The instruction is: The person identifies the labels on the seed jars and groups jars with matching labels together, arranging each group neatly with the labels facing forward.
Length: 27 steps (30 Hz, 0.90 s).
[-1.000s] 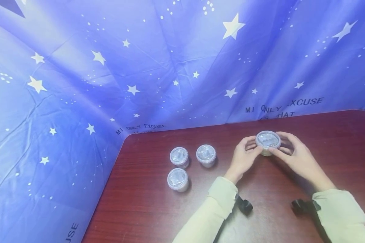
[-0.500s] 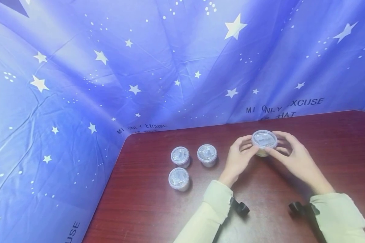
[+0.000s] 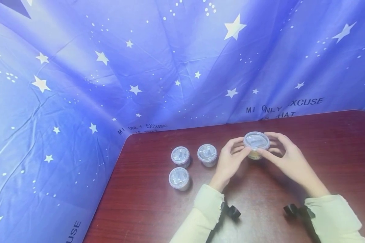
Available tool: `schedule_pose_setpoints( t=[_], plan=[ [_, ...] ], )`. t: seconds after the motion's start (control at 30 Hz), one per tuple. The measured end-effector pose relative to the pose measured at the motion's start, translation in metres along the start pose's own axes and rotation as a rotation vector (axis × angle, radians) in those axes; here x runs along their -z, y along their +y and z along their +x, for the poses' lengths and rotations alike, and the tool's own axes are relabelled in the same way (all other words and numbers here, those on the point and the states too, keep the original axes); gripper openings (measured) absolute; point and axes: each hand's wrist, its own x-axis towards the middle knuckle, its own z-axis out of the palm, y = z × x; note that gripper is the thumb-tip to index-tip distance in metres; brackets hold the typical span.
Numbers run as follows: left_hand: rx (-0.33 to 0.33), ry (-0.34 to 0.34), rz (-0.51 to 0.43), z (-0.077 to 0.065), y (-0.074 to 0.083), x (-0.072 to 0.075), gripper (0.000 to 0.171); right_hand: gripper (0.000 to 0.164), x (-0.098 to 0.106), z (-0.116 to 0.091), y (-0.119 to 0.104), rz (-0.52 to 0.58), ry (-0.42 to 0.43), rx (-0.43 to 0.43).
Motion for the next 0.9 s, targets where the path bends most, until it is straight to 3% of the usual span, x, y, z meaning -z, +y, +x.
schedule_pose_setpoints(
  t=[0.6, 0.9],
  plan=[
    [0.014, -0.021, 0.018, -0.012, 0.024, 0.030, 0.034, 0.050, -0.013, -0.003, -0.028, 0.032, 0.000, 0.075],
    [0.020, -0.036, -0.013, -0.020, 0.030, 0.046, 0.035, 0.051, -0.019, -0.006, -0.035, 0.063, -0.049, 0.131]
  ],
)
